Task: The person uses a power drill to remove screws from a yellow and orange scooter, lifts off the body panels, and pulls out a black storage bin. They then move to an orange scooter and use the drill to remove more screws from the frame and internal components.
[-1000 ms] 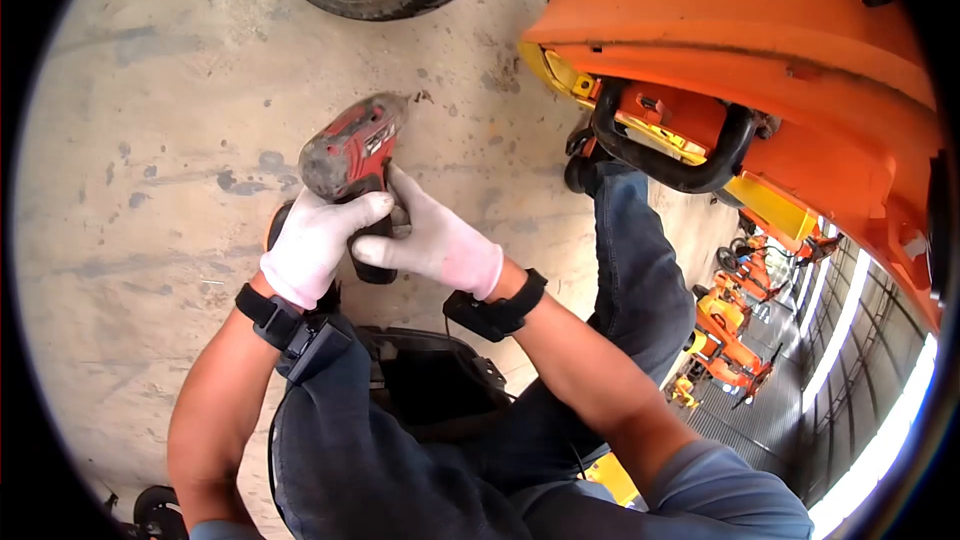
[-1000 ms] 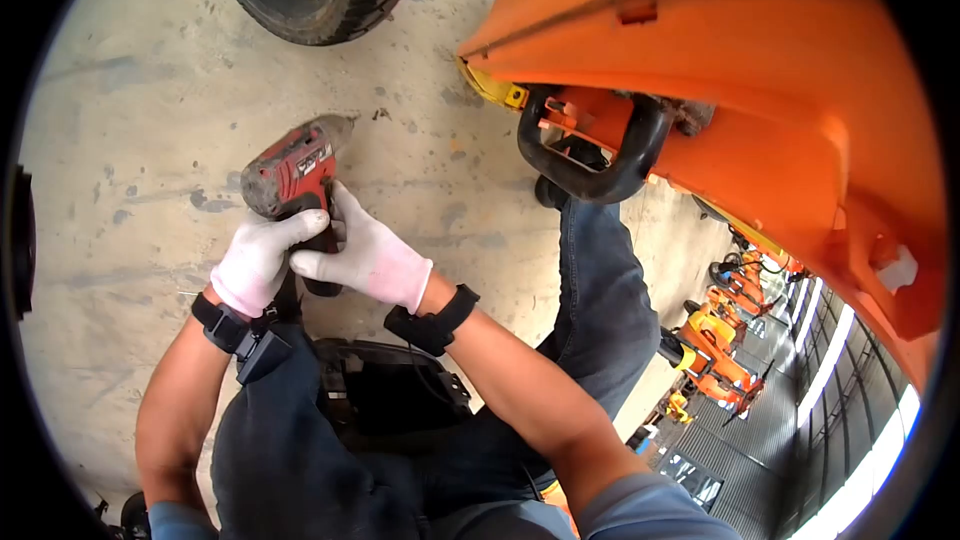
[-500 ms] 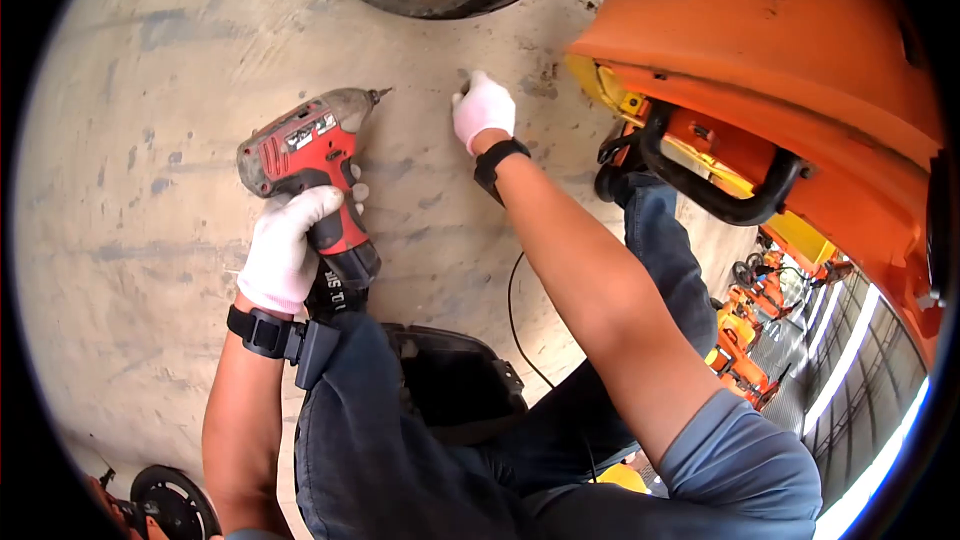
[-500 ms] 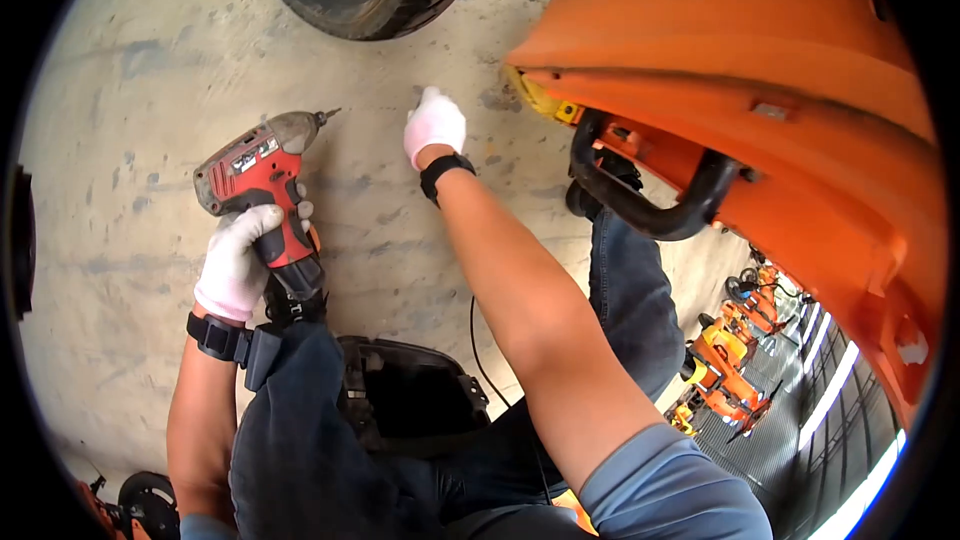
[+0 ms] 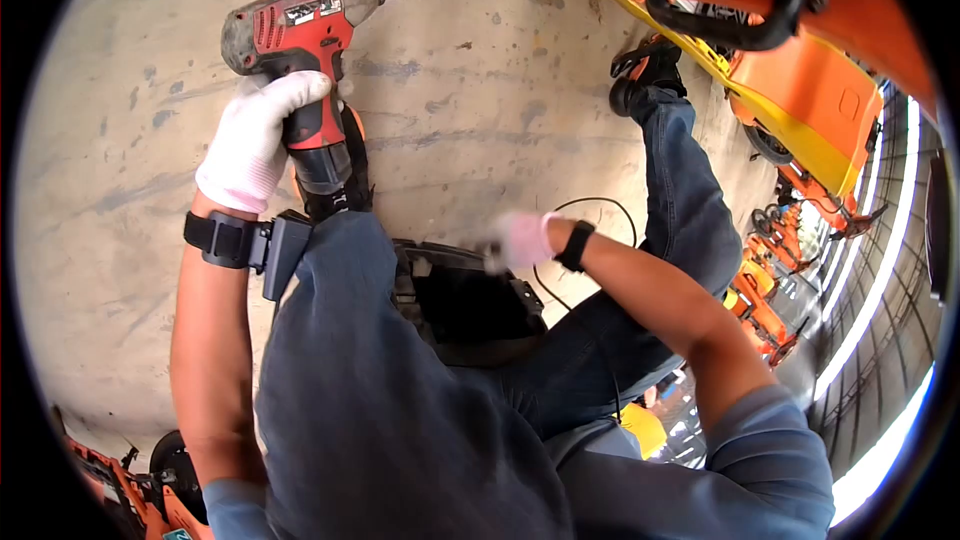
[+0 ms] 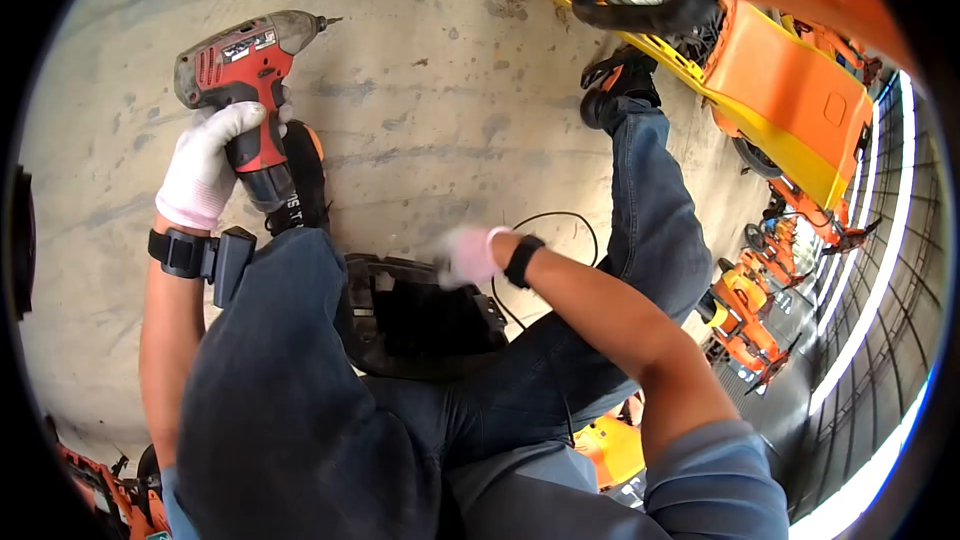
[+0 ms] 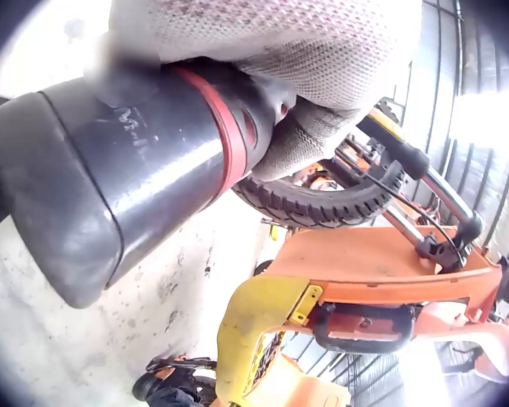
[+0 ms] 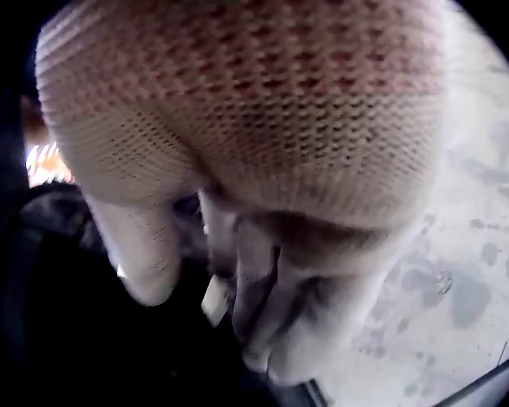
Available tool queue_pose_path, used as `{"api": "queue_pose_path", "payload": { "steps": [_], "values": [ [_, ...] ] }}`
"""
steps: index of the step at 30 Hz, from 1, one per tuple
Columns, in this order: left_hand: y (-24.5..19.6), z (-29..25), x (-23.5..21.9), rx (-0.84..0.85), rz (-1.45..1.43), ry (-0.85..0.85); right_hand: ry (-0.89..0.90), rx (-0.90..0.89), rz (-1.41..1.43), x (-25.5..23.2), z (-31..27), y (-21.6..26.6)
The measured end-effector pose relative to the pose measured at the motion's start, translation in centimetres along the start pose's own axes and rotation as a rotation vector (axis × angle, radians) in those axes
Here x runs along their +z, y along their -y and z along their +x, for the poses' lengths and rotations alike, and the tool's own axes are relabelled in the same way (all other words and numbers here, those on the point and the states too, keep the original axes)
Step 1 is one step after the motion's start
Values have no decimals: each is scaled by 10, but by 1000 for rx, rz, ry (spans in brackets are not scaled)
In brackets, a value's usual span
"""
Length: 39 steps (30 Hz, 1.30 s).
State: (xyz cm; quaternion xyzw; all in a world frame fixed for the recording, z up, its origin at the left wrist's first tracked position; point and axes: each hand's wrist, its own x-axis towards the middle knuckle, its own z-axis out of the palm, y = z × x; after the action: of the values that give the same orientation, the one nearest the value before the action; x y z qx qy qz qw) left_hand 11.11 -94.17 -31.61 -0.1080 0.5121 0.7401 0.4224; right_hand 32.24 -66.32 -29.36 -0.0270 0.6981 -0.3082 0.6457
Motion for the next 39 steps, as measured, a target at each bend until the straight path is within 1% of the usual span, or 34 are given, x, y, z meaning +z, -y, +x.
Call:
{"api": "queue_pose_path", "payload": {
  "steps": [1,2,3,4,5,6,8,9,10,11,12,13,15,16,17,18,19,21,22,23,25,27,28,29,30,31,32,33,34,35,36,37,38,39],
  "values": [
    [-8,-4,-3,16,13,4,-408,-165,-33,2,9,-32],
    [-23,-9,-3,38,129,-8,-582,52,52,-22,-4,-20],
    [-37,-14,-1,60,242,-18,-829,78,161,-40,-18,-11],
    [-50,-16,-1,97,235,32,-813,123,274,-63,-34,-6],
    [-71,-22,2,93,313,76,-854,-5,468,-73,-49,10],
    [-93,-30,11,135,420,90,-881,-148,654,-82,-61,29],
    [-132,-48,33,253,676,91,-801,-389,838,-85,-75,90],
    [-154,-66,56,251,883,56,-679,-480,836,-84,-77,119],
    [-164,-74,70,313,944,117,-686,-601,829,-80,-68,143],
    [-174,-81,84,373,1011,175,-647,-704,882,-76,-66,174],
    [-182,-93,102,480,1190,201,-568,-913,1047,-76,-49,191],
    [-181,-105,119,551,1176,254,-506,-1032,1198,-76,-53,214],
    [-193,-117,139,443,1166,306,-621,-1337,1253,-71,-69,240],
    [-196,-129,149,452,1276,354,-599,-1374,1481,-64,-84,247],
    [-195,-146,165,457,1384,408,-420,-1379,1669,-62,-101,246],
    [-188,-161,179,445,1536,486,-469,-1301,1702,-57,-108,237],
    [-180,-173,189,393,1677,479,-515,-1225,1730,-56,-112,223],
    [-181,-204,205,423,1808,549,-516,-1183,1663,-45,-121,192],
    [-190,-216,208,428,1814,630,-581,-1014,1637,-38,-126,170],
    [-202,-223,211,457,1841,608,-647,-844,1605,-29,-131,146],
    [-237,-235,209,652,1803,291,-792,-662,1684,-15,-136,110],
    [-265,-212,197,796,1564,-5,-871,-638,1788,-14,-140,85],
    [-272,-201,194,842,1422,1,-899,-629,1795,-19,-136,67],
    [-277,-192,197,829,1484,-39,-923,-618,1807,-28,-136,54],
    [-275,-191,207,768,1620,-193,-958,-568,1780,-35,-144,48],
    [-272,-185,215,710,1703,-232,-994,-508,1754,-39,-151,43],
    [-266,-185,224,740,1797,-292,-1115,-508,1604,-44,-163,42],
    [-257,-183,231,762,1886,-343,-1082,-609,1470,-52,-170,28],
    [-254,-173,233,785,1878,-348,-1061,-648,1263,-56,-187,17],
    [-252,-163,235,804,1868,-350,-1136,-464,1060,-59,-214,27],
    [-248,-159,236,925,1860,-331,-1174,-343,453,-74,-235,14],
    [-247,-160,243,952,1919,-329,-1251,-18,217,-93,-249,10],
    [-245,-152,244,1000,1931,-354,-1151,172,28,-90,-281,37],
    [-244,-142,243,1047,1936,-380,-1119,224,-368,-114,-281,15]
  ]
}}
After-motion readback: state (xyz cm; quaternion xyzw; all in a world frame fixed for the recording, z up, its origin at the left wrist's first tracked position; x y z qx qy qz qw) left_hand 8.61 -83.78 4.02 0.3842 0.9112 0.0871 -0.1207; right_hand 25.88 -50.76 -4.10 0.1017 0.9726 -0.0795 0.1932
